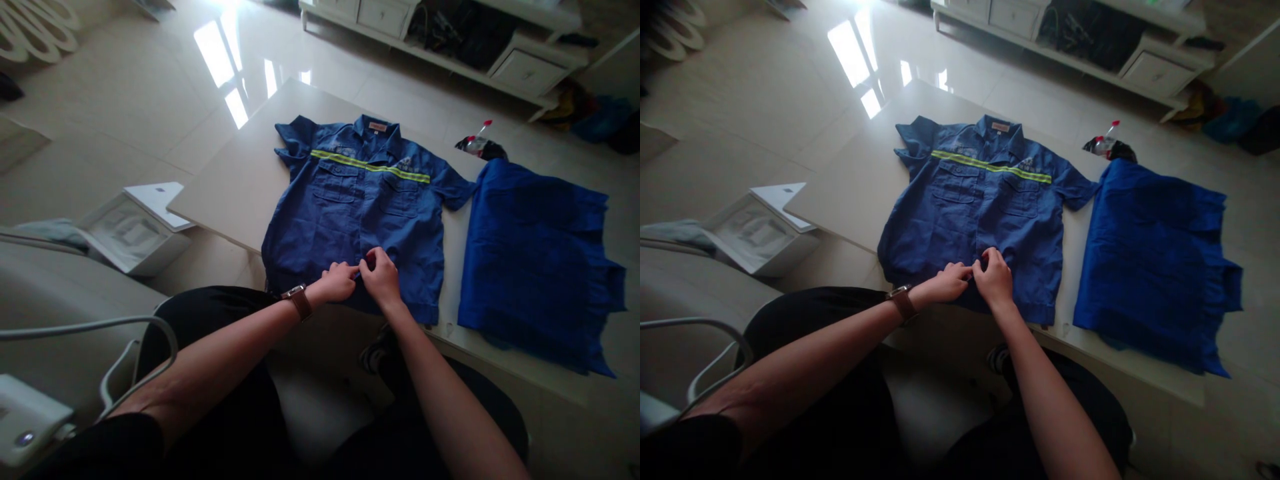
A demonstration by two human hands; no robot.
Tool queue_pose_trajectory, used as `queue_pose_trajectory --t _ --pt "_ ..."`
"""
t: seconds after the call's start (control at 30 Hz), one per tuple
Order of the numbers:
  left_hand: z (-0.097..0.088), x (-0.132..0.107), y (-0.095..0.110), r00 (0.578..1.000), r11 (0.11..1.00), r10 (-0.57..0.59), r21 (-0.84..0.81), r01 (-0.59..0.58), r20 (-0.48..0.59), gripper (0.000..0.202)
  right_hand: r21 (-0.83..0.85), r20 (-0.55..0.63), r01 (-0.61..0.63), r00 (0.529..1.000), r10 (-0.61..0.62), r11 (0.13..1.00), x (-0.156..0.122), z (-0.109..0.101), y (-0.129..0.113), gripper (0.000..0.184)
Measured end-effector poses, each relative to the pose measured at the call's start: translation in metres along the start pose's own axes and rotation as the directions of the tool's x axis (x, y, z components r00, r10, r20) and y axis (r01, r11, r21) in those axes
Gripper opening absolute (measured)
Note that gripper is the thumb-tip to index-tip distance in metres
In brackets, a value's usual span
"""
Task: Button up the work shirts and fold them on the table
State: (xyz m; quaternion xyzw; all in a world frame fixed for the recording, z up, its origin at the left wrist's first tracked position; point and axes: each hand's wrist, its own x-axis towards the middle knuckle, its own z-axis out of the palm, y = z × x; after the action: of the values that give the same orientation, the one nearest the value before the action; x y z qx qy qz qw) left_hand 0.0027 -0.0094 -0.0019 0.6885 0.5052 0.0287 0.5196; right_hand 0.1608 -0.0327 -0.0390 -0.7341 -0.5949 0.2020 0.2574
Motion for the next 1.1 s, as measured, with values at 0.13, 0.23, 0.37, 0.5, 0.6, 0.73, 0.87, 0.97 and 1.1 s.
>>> queue_pose_trajectory --t 0.13,0.23,0.37,0.5,0.6,0.73,0.87,0.97,1.1 --pt "0.000 0.003 -0.004 0.998 0.997 0.069 0.018 -0.069 0.004 0.035 -0.006 0.016 -0.073 0.997 0.073 0.997 0.001 -0.006 -0.002 0.027" --pt "0.000 0.012 -0.014 0.972 0.985 0.166 -0.010 -0.170 -0.169 0.035 0.024 -0.003 -0.116 0.993 0.116 0.993 -0.001 -0.012 -0.006 0.025" --pt "-0.003 0.018 -0.019 0.928 0.955 0.288 0.142 -0.261 -0.234 0.036 0.193 0.002 -0.178 0.983 0.181 0.965 -0.001 -0.017 -0.007 0.032" --pt "-0.001 0.018 -0.015 0.946 0.915 0.290 0.332 -0.229 -0.145 0.036 0.334 0.045 -0.218 0.975 0.216 0.917 -0.001 -0.021 -0.006 0.040" --pt "0.004 0.020 -0.016 0.948 0.919 0.270 0.338 -0.201 -0.169 0.030 0.397 0.080 -0.263 0.964 0.253 0.879 -0.002 -0.023 -0.004 0.045" --pt "0.006 0.023 -0.020 0.942 0.935 0.270 0.288 -0.206 -0.202 0.025 0.465 0.158 -0.344 0.939 0.306 0.816 -0.004 -0.022 0.003 0.053" --pt "0.005 0.022 -0.019 0.945 0.929 0.258 0.321 -0.185 -0.203 0.023 0.504 0.230 -0.417 0.909 0.347 0.756 -0.003 -0.020 0.010 0.058" --pt "0.005 0.020 -0.017 0.947 0.912 0.255 0.375 -0.168 -0.196 0.025 0.495 0.236 -0.419 0.908 0.346 0.762 -0.002 -0.020 0.008 0.054" --pt "0.005 0.020 -0.017 0.945 0.877 0.280 0.446 -0.181 -0.168 0.027 0.477 0.190 -0.364 0.931 0.310 0.800 -0.002 -0.021 0.004 0.050"
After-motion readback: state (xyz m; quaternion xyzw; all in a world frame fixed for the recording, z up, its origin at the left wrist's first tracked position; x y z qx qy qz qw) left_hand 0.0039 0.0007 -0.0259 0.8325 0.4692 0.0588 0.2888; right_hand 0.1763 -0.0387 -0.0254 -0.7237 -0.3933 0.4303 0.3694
